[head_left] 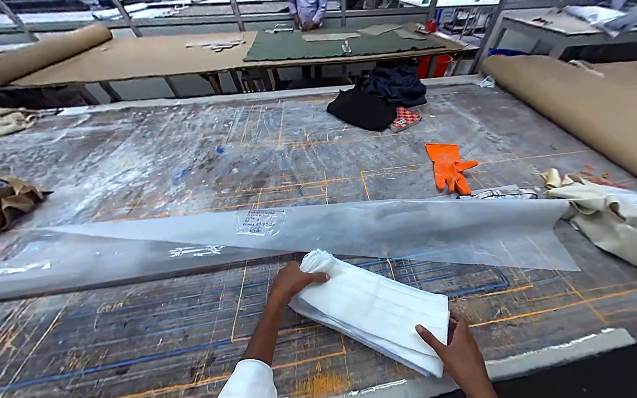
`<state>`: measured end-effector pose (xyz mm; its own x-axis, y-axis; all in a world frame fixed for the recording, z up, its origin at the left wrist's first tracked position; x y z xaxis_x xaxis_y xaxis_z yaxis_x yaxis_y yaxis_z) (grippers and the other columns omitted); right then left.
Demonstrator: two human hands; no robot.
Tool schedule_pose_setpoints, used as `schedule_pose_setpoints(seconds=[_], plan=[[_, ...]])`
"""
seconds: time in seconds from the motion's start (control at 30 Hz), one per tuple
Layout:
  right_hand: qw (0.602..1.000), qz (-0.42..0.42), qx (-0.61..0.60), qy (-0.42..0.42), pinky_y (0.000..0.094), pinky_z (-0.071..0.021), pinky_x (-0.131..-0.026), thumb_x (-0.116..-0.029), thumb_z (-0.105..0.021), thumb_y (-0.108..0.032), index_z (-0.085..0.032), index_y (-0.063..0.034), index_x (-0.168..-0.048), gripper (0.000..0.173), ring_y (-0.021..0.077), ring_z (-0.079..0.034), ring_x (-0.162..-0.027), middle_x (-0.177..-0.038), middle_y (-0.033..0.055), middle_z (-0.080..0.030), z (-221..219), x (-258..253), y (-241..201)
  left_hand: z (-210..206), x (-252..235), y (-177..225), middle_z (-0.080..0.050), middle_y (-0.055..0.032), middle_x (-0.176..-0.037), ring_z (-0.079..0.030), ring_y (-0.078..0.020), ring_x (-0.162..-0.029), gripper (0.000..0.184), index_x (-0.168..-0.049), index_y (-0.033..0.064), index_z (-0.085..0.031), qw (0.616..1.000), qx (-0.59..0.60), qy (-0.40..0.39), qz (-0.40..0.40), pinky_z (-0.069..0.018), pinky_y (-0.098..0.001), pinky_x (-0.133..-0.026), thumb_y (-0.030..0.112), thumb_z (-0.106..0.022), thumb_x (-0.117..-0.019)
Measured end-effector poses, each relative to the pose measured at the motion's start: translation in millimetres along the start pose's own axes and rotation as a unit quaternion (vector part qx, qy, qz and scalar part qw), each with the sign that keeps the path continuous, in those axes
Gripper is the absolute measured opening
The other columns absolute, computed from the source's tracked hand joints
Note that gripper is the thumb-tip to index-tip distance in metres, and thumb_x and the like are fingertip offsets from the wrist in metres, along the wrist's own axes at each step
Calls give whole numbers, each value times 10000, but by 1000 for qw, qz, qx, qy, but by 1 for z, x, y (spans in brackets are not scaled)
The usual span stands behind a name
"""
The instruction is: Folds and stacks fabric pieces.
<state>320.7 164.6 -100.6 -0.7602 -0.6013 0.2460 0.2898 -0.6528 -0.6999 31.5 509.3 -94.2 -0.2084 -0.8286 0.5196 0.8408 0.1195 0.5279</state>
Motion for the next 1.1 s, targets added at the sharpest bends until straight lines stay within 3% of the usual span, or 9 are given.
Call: schedule_pose_setpoints(seconds=[0.17,0.4,0.47,0.57,0.73,0.83,0.93,1.03,1.1], plan=[[998,-62,0,-31,557,-513,-986,-653,-793,-753,-492,-28,-1437,1110,310,-662,-1136,-1195,161,-695,-14,2,-5,2,7,14,-750,-185,-1040,-744,-311,-949,616,-1164,4,-692,981,155,-93,-70,-611,-503,-884,274,-962,-681],[951,-70,-291,-74,423,-617,-892,-680,-939,-304,-583,-3,-1274,756,224,-731,-988,-1088,126,-735,-29,1,-6,37,64,76,-747,-204,-1030,-751,-316,-894,541,-1246,-9,-642,950,243,-143,-131,-637,-469,-805,61,-878,-765],[914,-70,-385,-112,438,-643,-838,-745,-904,-165,-591,31,-1254,628,271,-750,-938,-1057,159,-747,-32,7,-24,64,111,122,-747,-188,-995,-745,-299,-845,477,-1213,-6,-656,953,220,-120,-173,-637,-458,-754,9,-845,-776],[868,-77,-463,-164,471,-641,-814,-839,-837,-142,-550,35,-1318,585,309,-744,-951,-1107,188,-732,-45,5,-52,114,189,193,-725,-144,-938,-711,-232,-768,432,-1170,-3,-642,956,150,-53,-247,-614,-401,-681,-71,-807,-776],[850,-67,-477,-213,427,-599,-887,-892,-799,-181,-378,-6,-1454,724,257,-699,-1040,-1186,166,-675,-71,-14,-89,169,273,277,-684,-156,-886,-669,-349,-832,522,-1102,74,-654,905,-164,164,-357,-528,-609,-710,136,-941,-670],[837,-54,-486,-248,424,-610,-898,-930,-762,-190,-440,-5,-1421,616,272,-710,-1045,-1183,169,-681,-64,-5,-88,132,326,283,-635,-153,-753,-651,-409,-725,520,-1126,125,-625,824,-315,296,-367,-485,-606,-572,224,-906,-700],[845,-28,-456,-276,433,-611,-885,-916,-769,-196,-448,-30,-1423,623,277,-717,-1018,-1171,155,-693,-50,9,-63,41,333,239,-611,-80,-678,-639,-321,-618,497,-1132,131,-651,764,-361,366,-391,-485,-486,-496,161,-874,-688],[885,68,-375,-268,397,-624,-785,-836,-804,-206,-447,-48,-1426,708,221,-722,-906,-1160,106,-688,-35,27,-23,-65,312,156,-706,-44,-786,-692,-280,-707,455,-1131,138,-720,770,-372,336,-394,-552,-464,-580,135,-842,-692],[909,174,-302,-227,359,-635,-791,-780,-811,-164,-465,-66,-1438,750,169,-715,-953,-1205,72,-669,-29,37,2,-120,314,112,-728,-20,-811,-698,-258,-699,433,-1066,152,-741,777,-370,315,-400,-551,-445,-558,126,-850,-648]])
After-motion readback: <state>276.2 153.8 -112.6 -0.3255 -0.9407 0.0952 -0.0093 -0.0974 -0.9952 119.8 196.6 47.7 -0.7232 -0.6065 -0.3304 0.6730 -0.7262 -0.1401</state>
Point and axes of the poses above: each hand's wrist, its own x-axis away from the middle knuckle, its own z-axis out of the back of the hand, y = z × x, the point moved 4 cm from there along -x, towards the middle knuckle
